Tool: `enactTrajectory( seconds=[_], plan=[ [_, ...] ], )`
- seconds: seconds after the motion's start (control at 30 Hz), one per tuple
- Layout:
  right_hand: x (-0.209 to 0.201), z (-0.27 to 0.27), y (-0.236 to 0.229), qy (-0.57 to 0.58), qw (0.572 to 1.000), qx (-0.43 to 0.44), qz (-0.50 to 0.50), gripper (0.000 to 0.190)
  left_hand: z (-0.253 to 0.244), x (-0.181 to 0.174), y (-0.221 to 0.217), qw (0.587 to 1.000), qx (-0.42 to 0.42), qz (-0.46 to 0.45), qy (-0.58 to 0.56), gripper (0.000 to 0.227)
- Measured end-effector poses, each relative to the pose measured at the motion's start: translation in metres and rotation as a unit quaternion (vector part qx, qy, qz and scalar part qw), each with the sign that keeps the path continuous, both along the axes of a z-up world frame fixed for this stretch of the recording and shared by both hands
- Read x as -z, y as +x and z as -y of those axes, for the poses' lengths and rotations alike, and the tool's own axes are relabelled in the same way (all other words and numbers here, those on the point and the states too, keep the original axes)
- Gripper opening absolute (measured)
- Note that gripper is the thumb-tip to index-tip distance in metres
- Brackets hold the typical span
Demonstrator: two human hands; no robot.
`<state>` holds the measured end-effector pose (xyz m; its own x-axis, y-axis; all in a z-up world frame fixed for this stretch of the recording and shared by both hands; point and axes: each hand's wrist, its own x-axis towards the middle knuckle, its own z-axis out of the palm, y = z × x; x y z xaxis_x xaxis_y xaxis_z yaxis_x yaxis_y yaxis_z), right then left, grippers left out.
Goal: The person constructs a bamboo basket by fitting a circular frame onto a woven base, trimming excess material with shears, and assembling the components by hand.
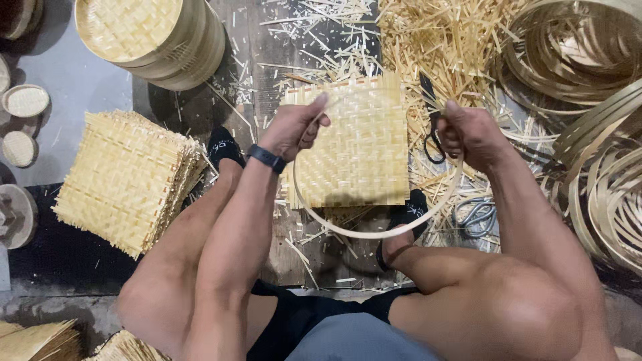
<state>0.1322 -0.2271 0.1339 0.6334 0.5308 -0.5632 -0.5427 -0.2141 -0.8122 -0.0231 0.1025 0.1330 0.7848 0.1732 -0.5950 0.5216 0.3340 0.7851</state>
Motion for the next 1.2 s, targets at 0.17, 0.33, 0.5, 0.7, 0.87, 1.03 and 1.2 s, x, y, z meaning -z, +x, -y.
enactTrajectory(
  seconds=[0.17,0.33,0.5,0.7,0.87,1.03,1.2],
  plan=[
    [0.010,0.004,0.001,0.159,0.983,0.091,0.018,0.042,-0.011,0.046,-0.034,0.979,-0.144,0.027,-0.139,0.051],
    [-0.013,-0.009,0.013,0.138,0.988,0.059,0.035,0.039,0.012,0.101,-0.040,0.842,-0.276,0.245,-0.394,0.040],
    [-0.046,-0.015,0.027,-0.038,0.992,0.055,0.104,0.049,0.023,0.089,-0.039,0.861,-0.292,0.199,-0.366,0.041],
    [-0.072,-0.027,0.031,-0.143,0.983,0.058,0.096,0.045,0.012,0.081,-0.044,0.854,-0.279,0.210,-0.386,0.039],
    [-0.069,-0.049,0.021,-0.135,0.981,-0.027,0.133,0.026,0.008,0.092,-0.048,0.820,-0.321,0.253,-0.401,0.033],
    [0.021,-0.064,0.007,-0.228,0.965,0.048,0.122,0.019,0.000,0.171,-0.062,0.850,-0.455,0.183,-0.192,0.032],
    [0.141,-0.050,0.000,-0.145,0.949,-0.006,0.280,0.042,-0.019,0.252,-0.075,0.905,-0.361,0.047,0.220,0.025]
  ],
)
